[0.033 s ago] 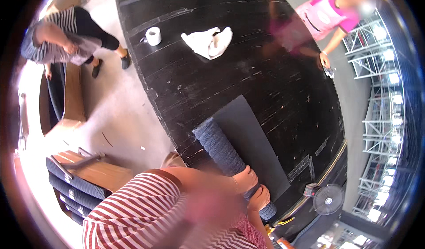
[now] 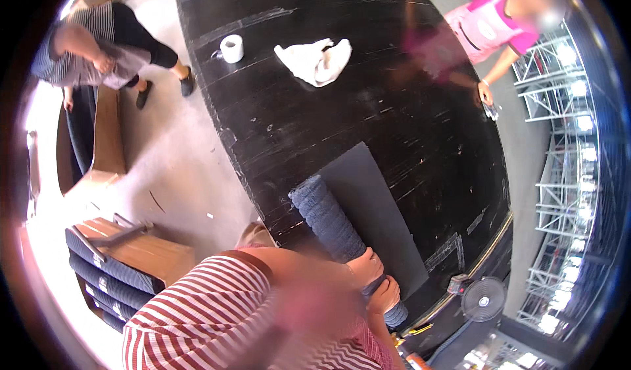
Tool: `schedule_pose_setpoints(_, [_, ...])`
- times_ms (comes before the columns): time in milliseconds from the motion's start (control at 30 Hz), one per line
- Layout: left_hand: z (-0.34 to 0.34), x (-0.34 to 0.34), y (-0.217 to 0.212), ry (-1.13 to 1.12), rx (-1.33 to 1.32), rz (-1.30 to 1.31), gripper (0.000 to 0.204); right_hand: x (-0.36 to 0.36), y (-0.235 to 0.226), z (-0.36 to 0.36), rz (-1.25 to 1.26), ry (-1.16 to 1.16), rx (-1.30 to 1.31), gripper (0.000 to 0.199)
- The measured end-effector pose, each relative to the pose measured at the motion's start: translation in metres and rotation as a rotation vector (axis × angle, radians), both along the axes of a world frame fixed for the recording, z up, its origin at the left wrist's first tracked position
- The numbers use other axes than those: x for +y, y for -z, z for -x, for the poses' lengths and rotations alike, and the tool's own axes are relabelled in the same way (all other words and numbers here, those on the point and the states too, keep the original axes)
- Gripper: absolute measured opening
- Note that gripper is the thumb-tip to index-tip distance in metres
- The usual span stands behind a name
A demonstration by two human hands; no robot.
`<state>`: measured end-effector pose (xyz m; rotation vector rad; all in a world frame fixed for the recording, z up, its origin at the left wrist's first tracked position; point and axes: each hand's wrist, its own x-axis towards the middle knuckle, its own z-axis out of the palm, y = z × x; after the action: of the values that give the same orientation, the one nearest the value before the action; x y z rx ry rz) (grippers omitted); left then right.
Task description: The person picks up a foam sheet from a table, rolls it tightly by hand, secures it with adhesive tape, and places the finished roll into a cardboard box containing other rolls.
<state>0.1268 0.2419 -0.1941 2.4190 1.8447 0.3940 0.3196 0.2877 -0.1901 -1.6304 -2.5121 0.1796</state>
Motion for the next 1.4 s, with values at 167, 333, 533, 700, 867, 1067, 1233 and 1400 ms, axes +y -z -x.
schedule_pose_setpoints(167, [0.006,0.014,-0.007,0.038,-0.081,0.093,0.05,0.021,0.004,-0.006,0.067,0.004,0.027,0.038])
schedule_pose_setpoints(333, [0.015,0.026,-0.011,0.058,-0.135,0.202,0.046,0.031,-0.001,0.004,0.208,0.027,0.014,0.037])
schedule_pose_setpoints(533, [0.039,0.059,-0.03,0.23,-0.229,0.373,0.04,0.075,0.001,-0.008,0.232,-0.203,-0.153,0.038])
schedule_pose_setpoints(700, [0.03,0.086,-0.02,0.203,-0.373,0.369,0.05,0.116,0.03,-0.031,0.451,0.058,0.129,0.037])
schedule_pose_setpoints(867, [0.026,0.064,-0.025,0.024,-0.097,0.168,0.069,0.151,0.017,0.006,0.554,0.155,0.051,0.037])
schedule_pose_setpoints(1067, [0.038,0.087,-0.009,0.121,-0.19,0.119,0.074,0.183,0.03,-0.004,0.423,0.214,0.157,0.033])
schedule_pose_setpoints(1233, [0.044,0.133,-0.017,0.065,-0.256,0.331,0.061,0.193,0.008,0.003,0.31,0.233,0.281,0.038])
schedule_pose_setpoints(1400, [0.053,0.172,-0.024,0.152,-0.298,0.548,0.056,0.14,-0.009,0.015,0.144,0.09,0.057,0.044])
